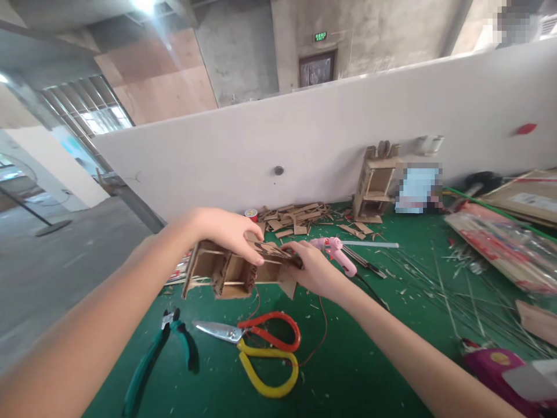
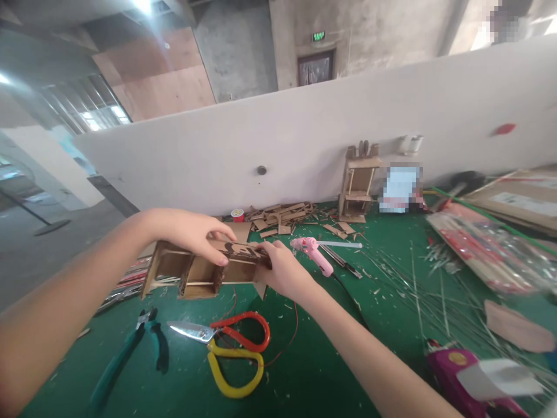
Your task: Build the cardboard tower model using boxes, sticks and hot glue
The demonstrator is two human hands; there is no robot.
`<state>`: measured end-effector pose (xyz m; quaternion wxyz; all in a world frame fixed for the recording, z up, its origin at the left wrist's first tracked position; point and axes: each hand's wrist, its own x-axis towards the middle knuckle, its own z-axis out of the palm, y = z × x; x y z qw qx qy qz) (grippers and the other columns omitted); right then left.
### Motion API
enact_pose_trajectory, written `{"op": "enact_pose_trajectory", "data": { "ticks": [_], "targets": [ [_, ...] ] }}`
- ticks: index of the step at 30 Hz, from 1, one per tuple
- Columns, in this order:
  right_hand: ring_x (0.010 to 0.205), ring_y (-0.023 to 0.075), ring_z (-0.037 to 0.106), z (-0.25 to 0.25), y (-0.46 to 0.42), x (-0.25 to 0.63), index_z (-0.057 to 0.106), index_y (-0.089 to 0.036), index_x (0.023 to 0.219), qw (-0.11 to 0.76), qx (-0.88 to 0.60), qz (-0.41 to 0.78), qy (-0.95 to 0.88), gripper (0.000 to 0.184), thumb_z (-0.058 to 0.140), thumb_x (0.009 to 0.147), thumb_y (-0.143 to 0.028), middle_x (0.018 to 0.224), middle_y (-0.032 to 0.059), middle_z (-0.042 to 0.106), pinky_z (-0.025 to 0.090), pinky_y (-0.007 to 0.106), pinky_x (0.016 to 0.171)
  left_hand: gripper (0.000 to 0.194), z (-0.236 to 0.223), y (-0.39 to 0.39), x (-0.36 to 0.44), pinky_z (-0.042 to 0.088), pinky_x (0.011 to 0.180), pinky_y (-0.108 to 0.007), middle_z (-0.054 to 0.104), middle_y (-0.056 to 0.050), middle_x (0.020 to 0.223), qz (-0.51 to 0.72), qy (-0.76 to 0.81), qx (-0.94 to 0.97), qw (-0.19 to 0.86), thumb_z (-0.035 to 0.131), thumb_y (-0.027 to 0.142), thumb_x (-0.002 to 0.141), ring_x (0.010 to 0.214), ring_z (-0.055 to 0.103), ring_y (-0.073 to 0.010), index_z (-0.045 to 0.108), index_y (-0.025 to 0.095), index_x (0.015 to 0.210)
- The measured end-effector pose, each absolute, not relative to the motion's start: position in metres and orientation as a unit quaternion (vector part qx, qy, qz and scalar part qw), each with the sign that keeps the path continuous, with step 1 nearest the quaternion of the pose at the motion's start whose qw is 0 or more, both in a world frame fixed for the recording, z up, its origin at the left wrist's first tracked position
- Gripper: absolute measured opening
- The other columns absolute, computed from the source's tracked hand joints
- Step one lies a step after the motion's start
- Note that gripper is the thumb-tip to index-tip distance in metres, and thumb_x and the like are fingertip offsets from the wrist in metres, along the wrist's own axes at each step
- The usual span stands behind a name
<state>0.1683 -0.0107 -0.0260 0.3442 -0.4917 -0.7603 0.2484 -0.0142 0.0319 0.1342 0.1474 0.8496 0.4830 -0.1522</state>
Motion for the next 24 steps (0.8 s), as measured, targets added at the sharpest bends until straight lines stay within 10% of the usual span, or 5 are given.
{"op": "enact_pose_trajectory", "data": {
  "ticks": [4, 12, 24],
  "targets": [
    [0.09, 0.0177, 0.063, -0.054, -0.006, 0.168, 0.063, -0.016, 0.103, 0.359, -0.556, 0.27, -0.699, 0.03, 0.051, 0.077, -0.007, 0.099, 0.0073, 0.069, 0.047, 0.026, 0.078, 0.055, 0.141, 0.016, 0.009, 0.049, 0.071, -0.029, 0.072, -0.005, 0.095, -0.057, 0.46, 0.883, 0.076, 0.076, 0.059, 0.052, 0.082, 0.066, -0.024, 0.071, 0.027, 0.096],
    [0.079, 0.0202, 0.067, -0.082, -0.016, 0.173, 0.062, -0.014, 0.09, 0.307, -0.659, 0.229, -0.647, 0.016, 0.049, 0.081, -0.016, 0.085, 0.0093, 0.071, 0.046, 0.025, 0.066, 0.013, 0.071, -0.044, -0.02, 0.042, 0.06, -0.022, 0.055, 0.002, 0.065, 0.5, 0.448, 0.719, -0.179, 0.052, 0.029, 0.087, 0.057, 0.051, -0.0103, 0.058, 0.018, 0.088],
    [0.091, 0.0269, 0.068, -0.086, -0.038, 0.171, 0.065, -0.023, 0.096, 0.183, -0.717, 0.109, -0.664, 0.032, 0.042, 0.09, -0.043, 0.103, 0.0108, 0.07, 0.047, 0.033, 0.072, 0.024, -0.077, -0.071, 0.003, 0.044, 0.054, -0.024, 0.07, -0.004, 0.081, 0.317, 0.604, 0.702, 0.205, 0.048, 0.031, 0.087, 0.05, 0.06, -0.0127, 0.06, 0.016, 0.102]
  ]
}}
